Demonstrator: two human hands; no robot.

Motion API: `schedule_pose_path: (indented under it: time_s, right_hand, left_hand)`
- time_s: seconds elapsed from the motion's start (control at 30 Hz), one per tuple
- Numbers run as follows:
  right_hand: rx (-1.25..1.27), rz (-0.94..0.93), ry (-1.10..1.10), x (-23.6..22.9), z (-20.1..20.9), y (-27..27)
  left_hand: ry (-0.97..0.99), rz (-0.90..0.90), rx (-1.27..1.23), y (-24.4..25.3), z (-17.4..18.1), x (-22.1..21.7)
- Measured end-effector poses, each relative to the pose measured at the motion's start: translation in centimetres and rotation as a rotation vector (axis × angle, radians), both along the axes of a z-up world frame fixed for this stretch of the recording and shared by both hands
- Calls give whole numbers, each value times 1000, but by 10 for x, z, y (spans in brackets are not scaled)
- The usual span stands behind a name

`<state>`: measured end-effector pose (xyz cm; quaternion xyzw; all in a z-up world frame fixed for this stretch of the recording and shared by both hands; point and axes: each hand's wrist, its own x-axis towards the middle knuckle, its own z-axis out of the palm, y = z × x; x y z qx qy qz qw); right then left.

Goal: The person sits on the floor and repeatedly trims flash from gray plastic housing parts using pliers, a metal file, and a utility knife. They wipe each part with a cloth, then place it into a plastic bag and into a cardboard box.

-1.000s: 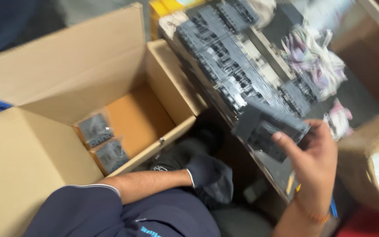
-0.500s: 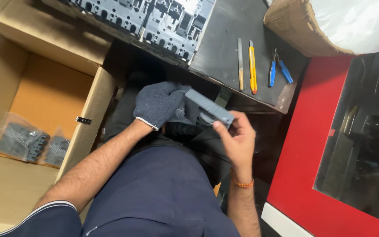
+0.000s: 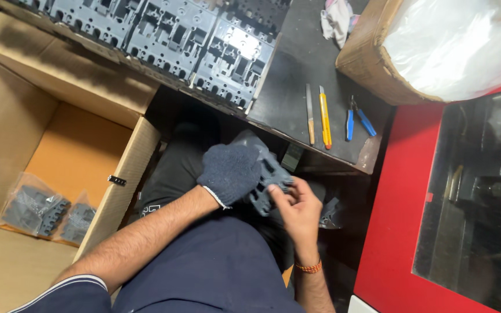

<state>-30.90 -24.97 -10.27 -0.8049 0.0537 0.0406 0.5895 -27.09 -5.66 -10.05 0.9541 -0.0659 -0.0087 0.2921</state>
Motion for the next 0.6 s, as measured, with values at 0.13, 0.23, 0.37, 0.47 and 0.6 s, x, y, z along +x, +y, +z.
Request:
schedule_pose_path:
  time_s: [0.13, 0.23, 0.37, 0.47, 0.6]
  right_hand:
    - [107, -17, 99, 1, -18, -14]
    - [221, 84, 119, 1, -35, -21]
    - [608, -136, 374, 7, -59, -36]
    - [522, -3, 258, 14, -72, -36]
    - [60, 37, 246, 21, -68, -20]
  left_hand:
    - [-67, -23, -179, -12, -2, -10]
    - [-132, -72, -247, -15, -2, -15]
    - [-70, -43, -461, -7, -4, -14]
    - [103, -14, -692, -3, -6, -15]
    - [107, -18, -727, -3, -2, -21]
